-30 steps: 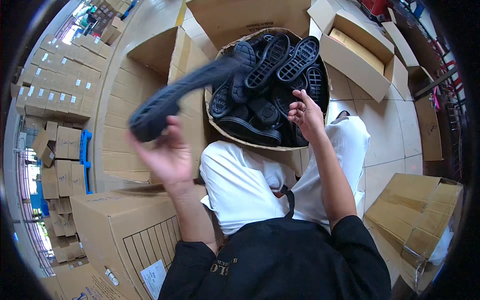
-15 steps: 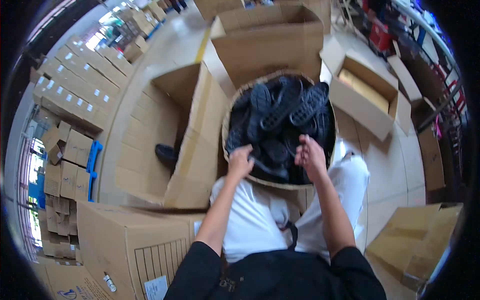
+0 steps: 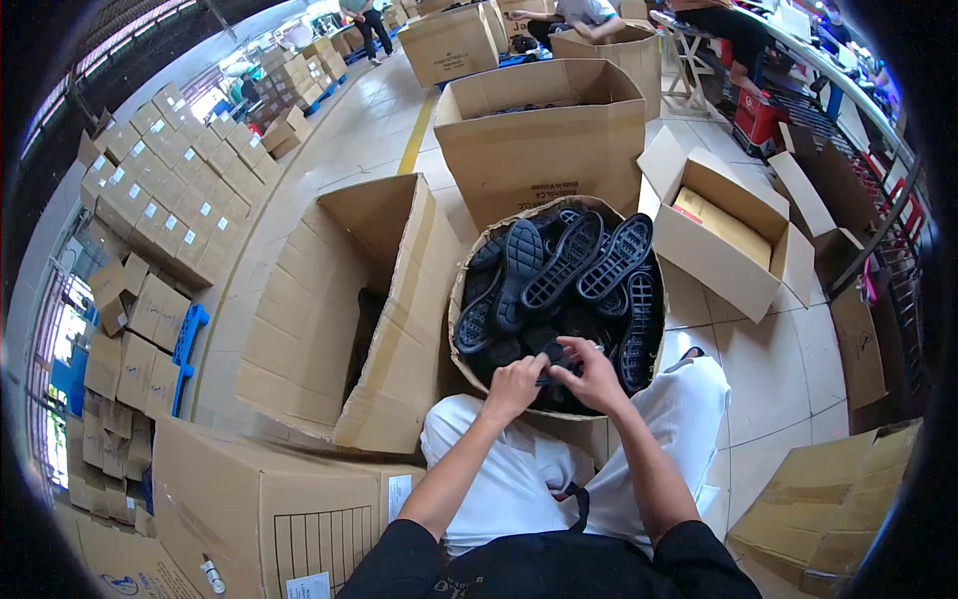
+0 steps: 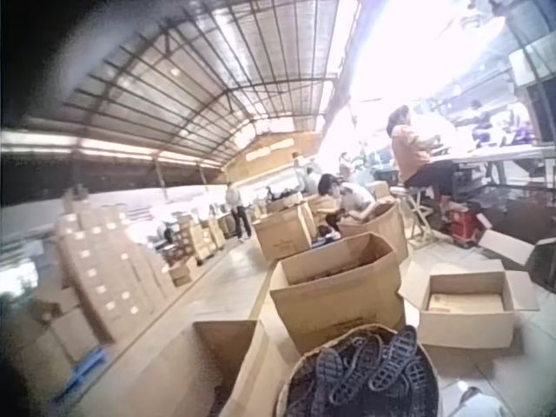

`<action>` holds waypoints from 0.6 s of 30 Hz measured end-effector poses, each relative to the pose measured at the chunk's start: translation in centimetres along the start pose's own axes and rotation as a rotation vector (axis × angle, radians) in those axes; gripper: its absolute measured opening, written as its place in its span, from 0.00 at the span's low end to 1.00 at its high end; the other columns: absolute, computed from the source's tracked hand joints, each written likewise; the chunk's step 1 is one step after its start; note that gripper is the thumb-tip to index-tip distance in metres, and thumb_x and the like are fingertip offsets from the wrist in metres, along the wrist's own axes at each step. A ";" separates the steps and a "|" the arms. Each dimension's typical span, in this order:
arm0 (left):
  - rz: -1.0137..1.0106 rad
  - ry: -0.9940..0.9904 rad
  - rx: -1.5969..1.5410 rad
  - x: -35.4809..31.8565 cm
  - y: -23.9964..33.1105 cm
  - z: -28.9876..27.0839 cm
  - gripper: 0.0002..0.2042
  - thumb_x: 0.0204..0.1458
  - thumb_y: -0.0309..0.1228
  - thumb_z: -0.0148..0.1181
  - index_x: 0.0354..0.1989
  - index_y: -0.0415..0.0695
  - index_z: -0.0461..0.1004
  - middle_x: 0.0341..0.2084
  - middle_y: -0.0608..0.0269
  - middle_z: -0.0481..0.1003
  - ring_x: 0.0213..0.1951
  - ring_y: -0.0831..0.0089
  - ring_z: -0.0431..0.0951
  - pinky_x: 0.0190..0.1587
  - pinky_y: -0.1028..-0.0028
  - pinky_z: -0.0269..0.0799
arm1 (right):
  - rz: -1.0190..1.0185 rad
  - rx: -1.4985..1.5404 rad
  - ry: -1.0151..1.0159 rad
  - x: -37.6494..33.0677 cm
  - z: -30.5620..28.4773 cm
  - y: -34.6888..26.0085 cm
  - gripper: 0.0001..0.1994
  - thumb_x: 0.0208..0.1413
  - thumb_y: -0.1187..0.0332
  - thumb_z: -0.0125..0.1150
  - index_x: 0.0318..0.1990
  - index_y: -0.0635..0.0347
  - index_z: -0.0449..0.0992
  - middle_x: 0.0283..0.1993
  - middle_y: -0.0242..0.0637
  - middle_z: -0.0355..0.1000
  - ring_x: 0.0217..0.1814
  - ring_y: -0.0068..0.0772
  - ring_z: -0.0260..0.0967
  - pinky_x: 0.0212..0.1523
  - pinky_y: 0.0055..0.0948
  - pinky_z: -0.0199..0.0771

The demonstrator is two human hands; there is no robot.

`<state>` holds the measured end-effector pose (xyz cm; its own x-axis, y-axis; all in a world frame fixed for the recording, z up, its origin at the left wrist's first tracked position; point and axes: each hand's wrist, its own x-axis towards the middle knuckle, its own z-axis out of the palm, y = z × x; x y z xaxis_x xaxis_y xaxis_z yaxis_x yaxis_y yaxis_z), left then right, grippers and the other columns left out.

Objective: The person sits on the floor in a warehouse and repeatedly picks up black plastic shoe components from a large cardboard box. They inspect each piece by turning it over in their hands and then toss it into a second empty cardboard box to their left.

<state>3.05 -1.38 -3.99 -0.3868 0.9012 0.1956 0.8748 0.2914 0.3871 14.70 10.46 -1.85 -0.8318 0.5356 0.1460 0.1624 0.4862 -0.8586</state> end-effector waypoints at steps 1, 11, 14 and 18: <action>0.051 0.083 -0.059 0.6 1.2 -1.1 0.17 0.34 0.26 0.62 0.34 0.45 0.65 0.26 0.59 0.67 0.26 0.63 0.72 0.28 0.68 0.69 | -0.097 0.024 0.027 0.1 0.6 0.5 0.19 0.46 0.64 0.57 0.47 0.58 0.65 0.40 0.41 0.67 0.42 0.29 0.65 0.43 0.27 0.64; -0.100 0.140 -0.923 3.0 5.5 -4.7 0.31 0.35 0.34 0.66 0.48 0.43 0.58 0.40 0.60 0.65 0.41 0.73 0.67 0.43 0.75 0.65 | -0.181 0.520 0.239 1.2 -2.8 1.0 0.16 0.57 0.60 0.43 0.35 0.67 0.69 0.34 0.34 0.67 0.37 0.21 0.60 0.41 0.21 0.61; -0.118 -0.165 -1.304 0.2 4.7 -1.3 0.38 0.39 0.48 0.60 0.56 0.39 0.52 0.48 0.56 0.62 0.51 0.69 0.60 0.52 0.72 0.55 | 0.209 1.137 0.270 1.1 -4.2 0.8 0.21 0.56 0.52 0.41 0.40 0.62 0.69 0.36 0.33 0.69 0.37 0.21 0.64 0.39 0.22 0.64; -0.166 -0.308 -0.942 -3.3 5.2 -1.8 0.40 0.37 0.45 0.62 0.56 0.37 0.52 0.46 0.54 0.63 0.50 0.68 0.62 0.53 0.73 0.54 | 0.477 1.411 0.373 1.3 -5.5 0.7 0.27 0.48 0.41 0.44 0.41 0.56 0.69 0.29 0.28 0.69 0.29 0.23 0.64 0.31 0.25 0.65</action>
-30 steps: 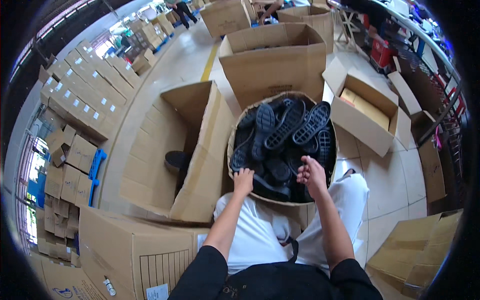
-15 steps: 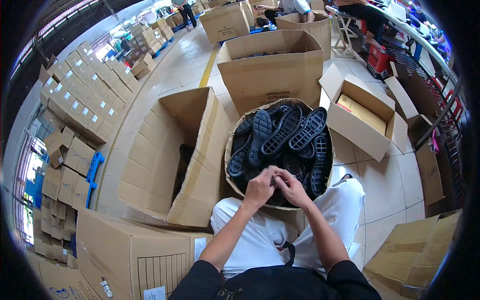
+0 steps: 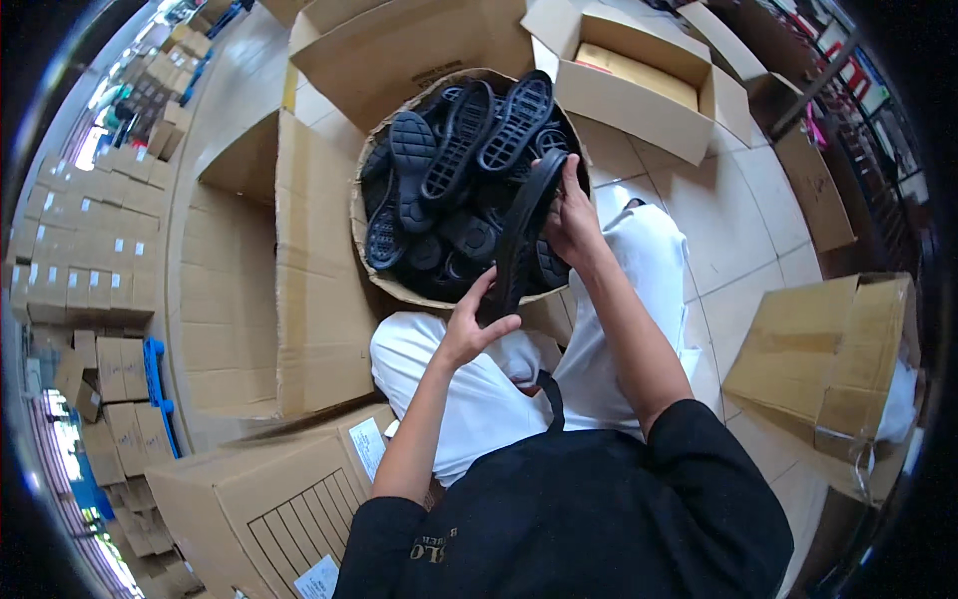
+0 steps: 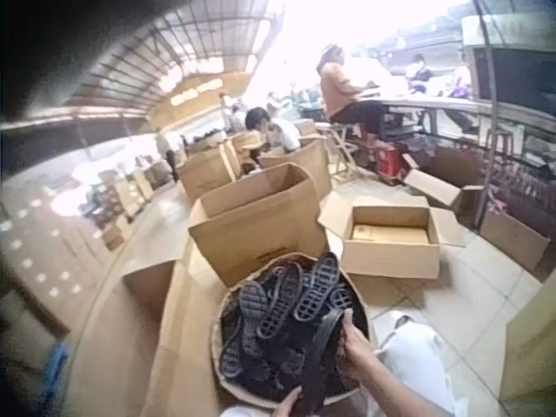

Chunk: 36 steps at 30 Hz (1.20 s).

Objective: The person sits on the floor in a warehouse and repeatedly picks up black plastic shoe components from a large cardboard box. They inspect each piece by turning it over in their hands and then toss it into a second empty cardboard box to their left.

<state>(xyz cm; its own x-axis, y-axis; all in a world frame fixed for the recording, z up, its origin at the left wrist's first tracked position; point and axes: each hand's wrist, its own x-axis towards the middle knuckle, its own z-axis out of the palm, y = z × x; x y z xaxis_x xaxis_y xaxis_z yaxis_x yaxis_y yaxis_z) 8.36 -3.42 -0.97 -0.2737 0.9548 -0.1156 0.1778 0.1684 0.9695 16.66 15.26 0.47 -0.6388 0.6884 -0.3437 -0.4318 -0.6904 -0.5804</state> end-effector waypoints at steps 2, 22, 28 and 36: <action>0.045 -0.056 0.053 -0.3 0.7 -0.5 0.41 0.35 0.44 0.62 0.57 0.37 0.50 0.48 0.53 0.62 0.51 0.67 0.61 0.53 0.73 0.54 | 0.050 0.030 -0.010 1.4 -1.7 0.6 0.27 0.47 0.40 0.44 0.39 0.56 0.71 0.29 0.28 0.69 0.28 0.24 0.65 0.30 0.28 0.66; 0.175 0.258 -1.080 -2.2 7.3 -3.9 0.30 0.43 0.46 0.51 0.54 0.44 0.57 0.43 0.48 0.67 0.36 0.52 0.74 0.33 0.66 0.74 | 0.253 -0.020 -0.028 1.8 -1.0 3.1 0.16 0.55 0.53 0.43 0.33 0.56 0.69 0.23 0.34 0.68 0.24 0.27 0.66 0.29 0.26 0.69; 0.192 0.424 -1.369 -2.8 8.0 -6.9 0.27 0.44 0.52 0.48 0.43 0.40 0.67 0.36 0.50 0.72 0.36 0.54 0.74 0.33 0.68 0.75 | 0.213 -0.103 -0.120 1.1 -0.7 2.3 0.20 0.56 0.54 0.41 0.50 0.58 0.62 0.25 0.34 0.68 0.23 0.24 0.66 0.28 0.23 0.70; 0.883 0.641 -1.254 -6.7 11.3 -15.3 0.35 0.42 0.53 0.53 0.53 0.40 0.54 0.45 0.42 0.65 0.48 0.55 0.67 0.46 0.64 0.70 | 0.210 -0.136 -0.100 1.3 -1.0 2.3 0.18 0.56 0.55 0.43 0.48 0.56 0.64 0.26 0.32 0.69 0.25 0.23 0.67 0.29 0.22 0.69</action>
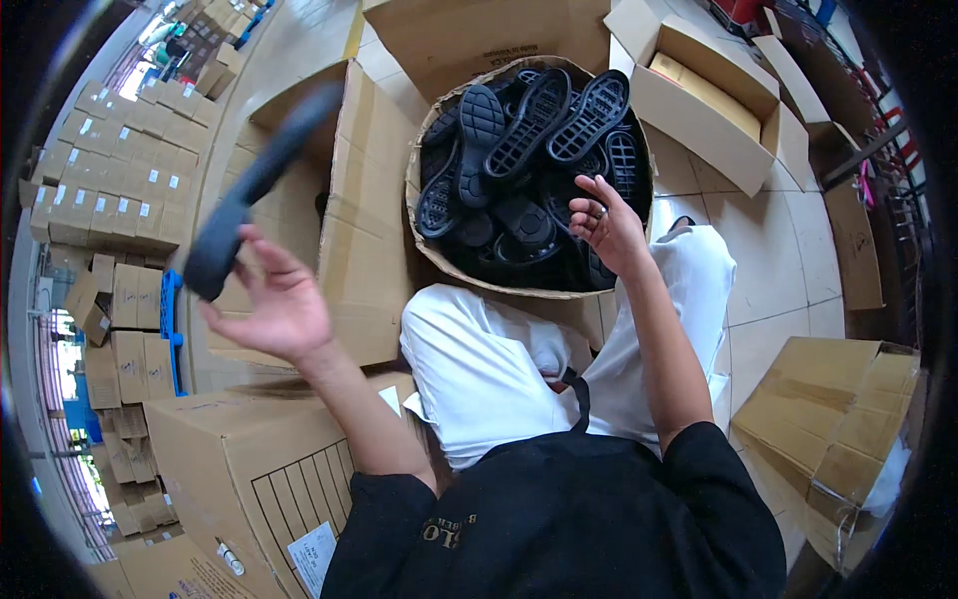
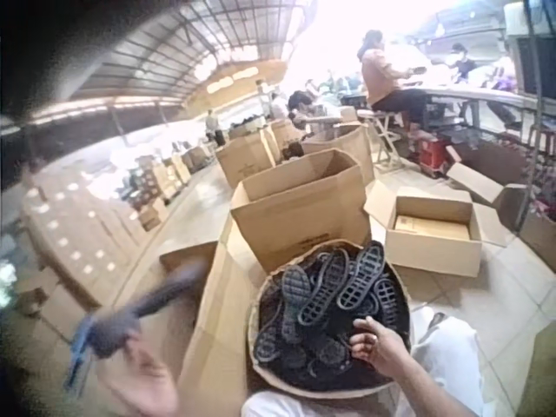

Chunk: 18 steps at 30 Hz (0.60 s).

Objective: The person sits on the floor in a warehouse and repeatedly picks up black plastic shoe components from a large cardboard box. They inspect each piece by turning it over in their hands and then toss it into a second empty cardboard box to their left.

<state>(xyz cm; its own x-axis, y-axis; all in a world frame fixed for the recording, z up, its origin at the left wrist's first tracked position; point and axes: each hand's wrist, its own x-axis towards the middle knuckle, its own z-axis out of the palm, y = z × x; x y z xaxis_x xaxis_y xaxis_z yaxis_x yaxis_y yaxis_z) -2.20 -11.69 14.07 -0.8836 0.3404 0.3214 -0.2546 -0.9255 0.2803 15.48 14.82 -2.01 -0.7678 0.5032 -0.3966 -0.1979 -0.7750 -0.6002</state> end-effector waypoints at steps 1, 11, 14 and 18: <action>-0.025 0.000 -0.011 0.3 0.2 -0.1 0.37 0.42 0.54 0.53 0.54 0.40 0.50 0.46 0.41 0.63 0.48 0.55 0.67 0.46 0.64 0.69 | -0.005 -0.002 0.017 -0.2 0.1 -0.1 0.18 0.55 0.55 0.43 0.47 0.56 0.64 0.27 0.32 0.69 0.24 0.23 0.67 0.28 0.22 0.69; -0.948 0.240 0.913 -5.4 -16.5 -14.8 0.33 0.42 0.35 0.61 0.55 0.40 0.51 0.43 0.57 0.66 0.44 0.63 0.67 0.40 0.66 0.68 | -0.064 -0.021 0.097 -0.3 -0.2 -0.5 0.15 0.54 0.57 0.46 0.44 0.56 0.65 0.25 0.32 0.69 0.22 0.23 0.67 0.26 0.22 0.69; -1.224 0.461 0.880 -7.5 -21.9 -21.1 0.27 0.40 0.45 0.61 0.46 0.47 0.62 0.45 0.51 0.63 0.48 0.55 0.63 0.49 0.58 0.60 | -0.055 -0.014 0.108 -0.6 0.0 -0.5 0.14 0.54 0.57 0.46 0.43 0.55 0.66 0.25 0.31 0.69 0.22 0.24 0.67 0.26 0.23 0.69; -1.183 0.637 0.536 -7.9 -24.6 -22.9 0.21 0.39 0.46 0.61 0.37 0.43 0.68 0.35 0.55 0.68 0.42 0.61 0.66 0.44 0.63 0.65 | -0.080 0.007 0.131 -0.9 -0.4 -0.7 0.14 0.54 0.57 0.47 0.42 0.55 0.66 0.24 0.31 0.69 0.22 0.23 0.67 0.24 0.22 0.69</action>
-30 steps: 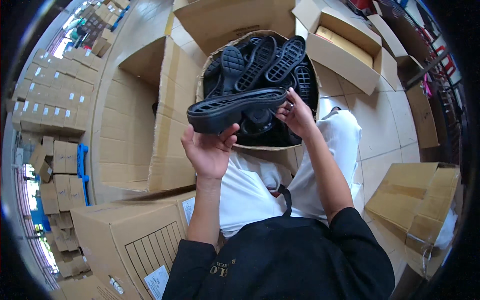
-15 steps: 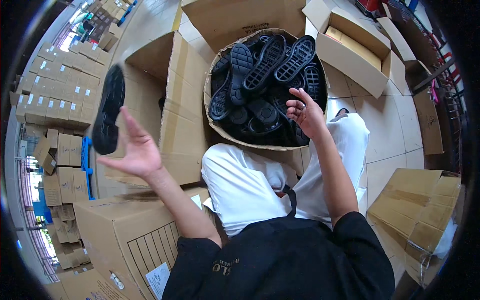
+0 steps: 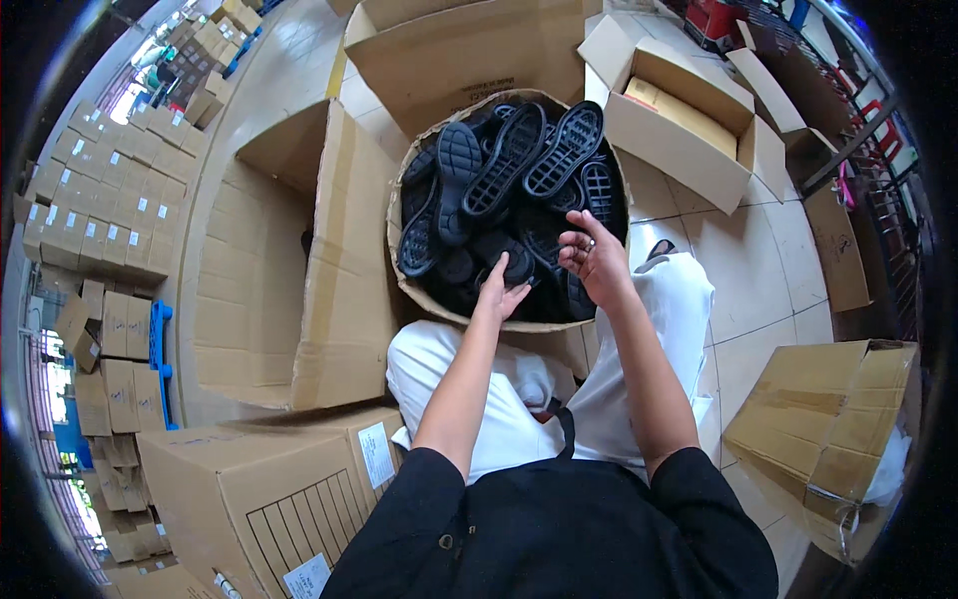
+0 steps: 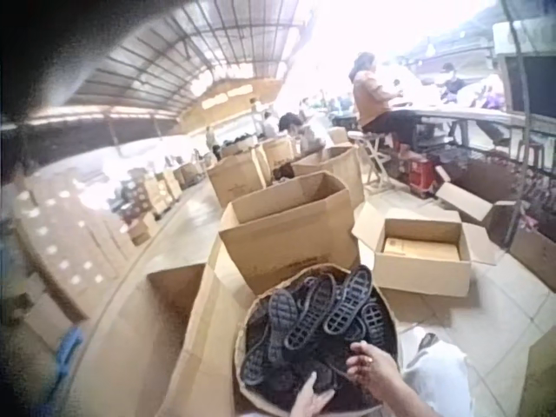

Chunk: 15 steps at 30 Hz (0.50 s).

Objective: The person sits on the floor in a warehouse and repeatedly picks up black plastic shoe components from a large cardboard box. They inspect each piece by turning it over in their hands and then toss it into a second empty cardboard box to their left.

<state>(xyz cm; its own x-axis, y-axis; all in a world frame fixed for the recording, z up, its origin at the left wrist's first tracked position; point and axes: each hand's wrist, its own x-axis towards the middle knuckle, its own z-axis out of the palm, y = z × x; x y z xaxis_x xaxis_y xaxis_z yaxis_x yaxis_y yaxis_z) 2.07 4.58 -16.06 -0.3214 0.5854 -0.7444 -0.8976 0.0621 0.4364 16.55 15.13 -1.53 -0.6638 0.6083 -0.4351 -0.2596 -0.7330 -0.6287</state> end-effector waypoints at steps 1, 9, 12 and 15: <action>-0.007 0.036 -0.023 0.4 0.1 -0.3 0.20 0.40 0.46 0.61 0.35 0.43 0.69 0.33 0.56 0.69 0.39 0.63 0.67 0.41 0.65 0.67 | 0.002 -0.001 0.008 0.0 0.0 0.0 0.15 0.54 0.56 0.47 0.42 0.56 0.66 0.25 0.32 0.69 0.22 0.23 0.67 0.24 0.21 0.69; 0.172 0.051 -0.022 -7.7 2.7 1.1 0.15 0.42 0.43 0.60 0.30 0.45 0.69 0.23 0.68 0.69 0.23 0.77 0.68 0.21 0.81 0.68 | -0.508 -0.867 -0.270 -0.7 1.6 0.9 0.16 0.49 0.64 0.56 0.44 0.59 0.68 0.30 0.33 0.68 0.31 0.21 0.66 0.33 0.20 0.66; 0.297 0.121 0.202 -12.2 1.5 1.4 0.15 0.41 0.42 0.60 0.32 0.45 0.68 0.22 0.69 0.69 0.22 0.79 0.69 0.19 0.82 0.66 | -0.498 -1.038 -0.307 -0.9 2.3 2.8 0.19 0.48 0.62 0.57 0.47 0.58 0.66 0.39 0.38 0.67 0.41 0.25 0.65 0.38 0.23 0.66; 0.412 0.219 0.443 -16.2 1.0 1.6 0.16 0.40 0.40 0.61 0.32 0.43 0.66 0.22 0.67 0.70 0.20 0.79 0.69 0.19 0.82 0.63 | -0.316 -0.807 -0.125 -0.2 2.2 3.9 0.28 0.49 0.53 0.54 0.51 0.64 0.61 0.43 0.44 0.66 0.44 0.30 0.64 0.43 0.25 0.64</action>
<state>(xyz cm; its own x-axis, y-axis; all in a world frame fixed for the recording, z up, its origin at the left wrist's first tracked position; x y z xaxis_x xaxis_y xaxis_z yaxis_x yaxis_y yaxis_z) 6.88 -3.50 -2.80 -0.7098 0.4564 -0.5365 -0.4928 0.2225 0.8412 14.16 11.51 -2.50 -0.7292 0.6739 -0.1190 0.0997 -0.0674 -0.9927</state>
